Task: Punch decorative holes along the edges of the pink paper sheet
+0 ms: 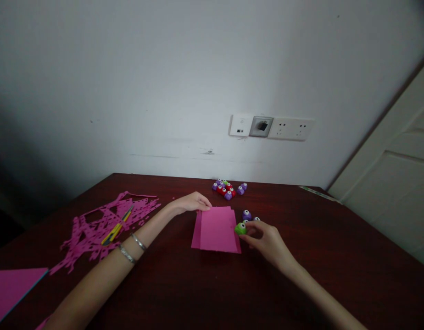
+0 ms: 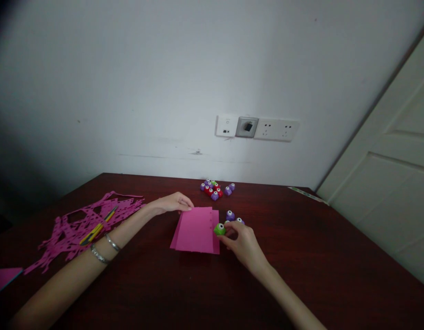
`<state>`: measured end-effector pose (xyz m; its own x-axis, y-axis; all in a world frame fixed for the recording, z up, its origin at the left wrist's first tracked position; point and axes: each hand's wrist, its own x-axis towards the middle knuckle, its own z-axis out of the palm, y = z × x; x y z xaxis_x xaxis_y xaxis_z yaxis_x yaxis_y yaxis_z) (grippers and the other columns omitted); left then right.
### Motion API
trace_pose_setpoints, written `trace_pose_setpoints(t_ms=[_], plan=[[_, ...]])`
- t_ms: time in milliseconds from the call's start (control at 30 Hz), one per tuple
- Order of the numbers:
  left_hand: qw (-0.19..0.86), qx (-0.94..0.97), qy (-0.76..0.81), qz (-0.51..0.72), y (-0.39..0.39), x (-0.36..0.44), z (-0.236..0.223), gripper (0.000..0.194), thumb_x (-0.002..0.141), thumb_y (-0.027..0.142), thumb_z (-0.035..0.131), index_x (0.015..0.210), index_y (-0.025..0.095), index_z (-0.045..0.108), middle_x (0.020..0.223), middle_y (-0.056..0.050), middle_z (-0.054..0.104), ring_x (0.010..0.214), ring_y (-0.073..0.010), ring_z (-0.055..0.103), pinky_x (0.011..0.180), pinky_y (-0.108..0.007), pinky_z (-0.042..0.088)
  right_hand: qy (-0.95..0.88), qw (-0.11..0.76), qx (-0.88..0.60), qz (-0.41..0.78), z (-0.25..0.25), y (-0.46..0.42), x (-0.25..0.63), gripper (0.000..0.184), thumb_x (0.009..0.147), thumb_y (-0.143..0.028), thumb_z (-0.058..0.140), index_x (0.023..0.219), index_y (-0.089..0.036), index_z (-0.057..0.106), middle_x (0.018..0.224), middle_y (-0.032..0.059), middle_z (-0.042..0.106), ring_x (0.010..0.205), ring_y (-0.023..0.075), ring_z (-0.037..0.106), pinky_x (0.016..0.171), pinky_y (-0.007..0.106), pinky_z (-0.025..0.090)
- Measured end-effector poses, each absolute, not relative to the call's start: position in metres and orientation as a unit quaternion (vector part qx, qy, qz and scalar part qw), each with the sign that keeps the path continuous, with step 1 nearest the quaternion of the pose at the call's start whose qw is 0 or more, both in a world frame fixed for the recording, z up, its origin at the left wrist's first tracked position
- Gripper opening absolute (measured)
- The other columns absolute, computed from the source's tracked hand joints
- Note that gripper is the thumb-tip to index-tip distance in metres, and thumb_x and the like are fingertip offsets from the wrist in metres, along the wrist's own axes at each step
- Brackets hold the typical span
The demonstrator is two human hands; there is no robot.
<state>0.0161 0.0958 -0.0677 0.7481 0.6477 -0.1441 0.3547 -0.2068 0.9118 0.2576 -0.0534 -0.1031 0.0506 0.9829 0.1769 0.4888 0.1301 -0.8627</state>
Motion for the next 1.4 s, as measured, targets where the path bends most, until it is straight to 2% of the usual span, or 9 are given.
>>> trace_pose_setpoints(t_ms=[833,1067,1400], plan=[[0.555,0.746,0.347,0.125,0.092,0.02,-0.068,0.025,0.065,0.029,0.065,0.083,0.013,0.069,0.065,-0.002,0.062,0.058,-0.0098,0.049,0.058,-0.025,0.036,-0.638,0.392,-0.589,0.305,-0.101,-0.054,0.257,0.023,0.069,-0.034,0.066,0.084,-0.017,0.062,0.068,0.0016,0.062,0.057,0.0158,0.06,0.047,0.026,0.052],[0.546,0.748,0.354,0.132,0.094,0.021,-0.074,0.025,0.064,0.028,0.066,0.082,0.011,0.068,0.064,-0.002,0.06,0.056,-0.009,0.047,0.056,-0.024,0.034,-0.681,0.374,-0.576,0.254,-0.102,-0.054,0.256,0.021,0.071,-0.029,0.065,0.087,-0.017,0.063,0.073,0.0028,0.064,0.062,0.0156,0.061,0.056,0.027,0.052],[0.544,0.745,0.364,0.133,0.092,0.022,-0.076,0.024,0.064,0.028,0.066,0.08,0.011,0.069,0.062,-0.001,0.06,0.055,-0.0094,0.047,0.056,-0.024,0.035,-0.713,0.358,-0.553,0.239,-0.096,-0.057,0.251,0.02,0.073,-0.026,0.062,0.091,-0.018,0.065,0.082,0.0038,0.065,0.072,0.0163,0.06,0.065,0.028,0.05]])
